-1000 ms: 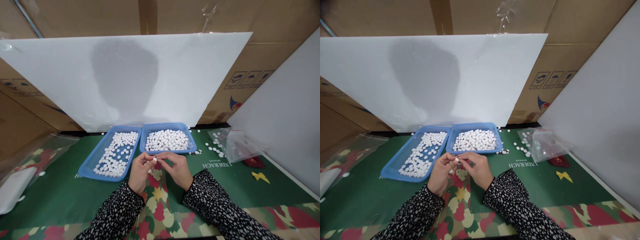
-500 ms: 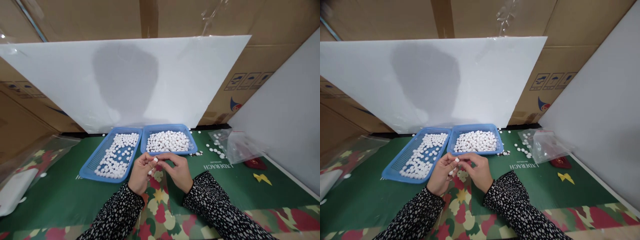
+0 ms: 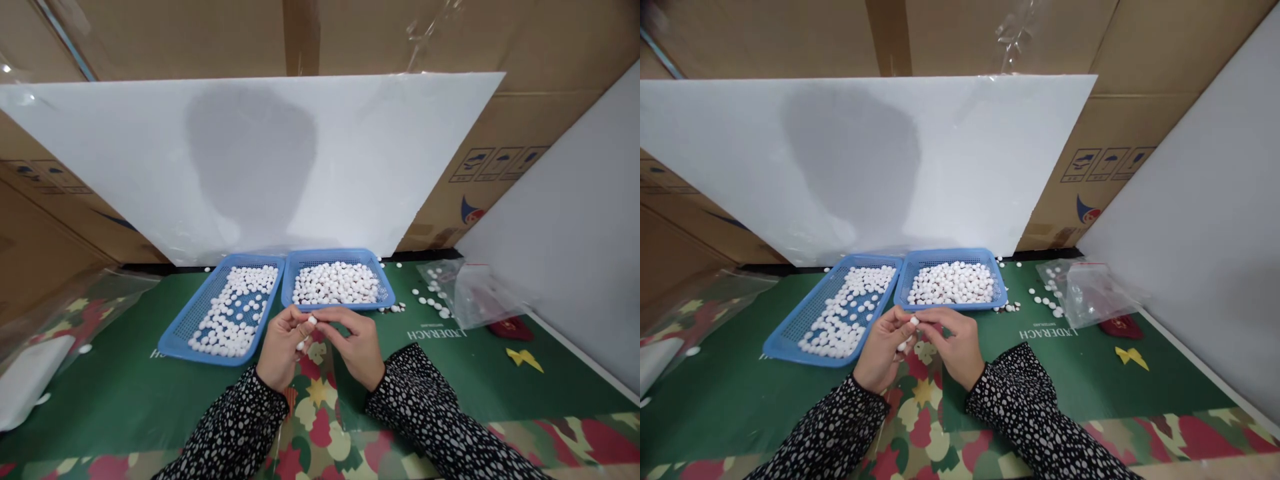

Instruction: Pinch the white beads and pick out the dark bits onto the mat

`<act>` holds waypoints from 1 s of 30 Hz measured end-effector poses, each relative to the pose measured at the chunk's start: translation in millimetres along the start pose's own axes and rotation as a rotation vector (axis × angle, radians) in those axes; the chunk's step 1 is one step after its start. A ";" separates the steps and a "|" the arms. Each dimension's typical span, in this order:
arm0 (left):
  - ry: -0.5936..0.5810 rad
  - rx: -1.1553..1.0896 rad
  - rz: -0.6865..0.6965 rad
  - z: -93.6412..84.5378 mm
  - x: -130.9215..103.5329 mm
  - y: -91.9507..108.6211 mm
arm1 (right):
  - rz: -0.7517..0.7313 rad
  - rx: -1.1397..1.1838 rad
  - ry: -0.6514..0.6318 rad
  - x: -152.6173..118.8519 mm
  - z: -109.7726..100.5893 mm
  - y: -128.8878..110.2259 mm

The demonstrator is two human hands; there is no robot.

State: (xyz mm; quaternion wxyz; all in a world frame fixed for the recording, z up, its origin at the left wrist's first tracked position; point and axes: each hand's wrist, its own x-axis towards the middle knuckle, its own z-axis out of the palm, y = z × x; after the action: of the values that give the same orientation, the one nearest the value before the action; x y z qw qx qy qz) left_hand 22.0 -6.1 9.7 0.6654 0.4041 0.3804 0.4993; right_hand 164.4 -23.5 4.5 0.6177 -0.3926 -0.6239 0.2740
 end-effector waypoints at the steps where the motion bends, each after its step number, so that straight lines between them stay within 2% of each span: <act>1: 0.008 -0.003 0.001 0.5 -0.2 -0.9 | 0.001 0.003 0.006 -0.8 1.0 -0.2; 5: 0.061 -0.025 0.005 1.8 -1.4 -4.4 | -0.012 0.006 0.005 -3.5 4.0 1.4; 8: 0.081 -0.038 -0.009 0.8 -0.6 -4.1 | -0.028 -0.003 -0.044 -2.4 3.0 5.7; 12: 0.039 -0.031 -0.033 -3.2 2.9 -1.0 | 0.061 0.019 -0.103 0.7 1.2 10.1; 15: 0.015 0.007 -0.064 -5.1 5.2 -0.2 | 0.010 -0.008 -0.129 5.2 1.0 10.3; 19: 0.040 0.048 -0.028 -6.6 6.4 5.2 | -0.082 -0.175 -0.099 22.5 -5.9 17.4; 23: 0.072 0.005 0.047 -14.3 5.8 23.4 | -0.214 -0.536 -0.018 35.5 -13.7 33.8; 25: 0.065 -0.090 0.072 -19.2 5.9 34.2 | -0.287 -0.616 -0.124 29.6 -8.3 38.4; 28: 0.058 -0.183 0.078 -23.7 7.0 44.0 | -0.325 -0.626 -0.495 9.5 13.2 38.9; 30: 0.052 -0.184 0.040 -24.0 8.1 44.3 | -0.301 -0.676 -0.657 -2.4 29.4 38.1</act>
State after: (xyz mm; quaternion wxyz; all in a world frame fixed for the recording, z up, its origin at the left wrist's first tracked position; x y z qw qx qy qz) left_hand -14.0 13.3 40.3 0.6796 0.3356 0.3418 0.5555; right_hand 140.9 -0.7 -30.9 0.2592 -0.3695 -0.8893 0.0734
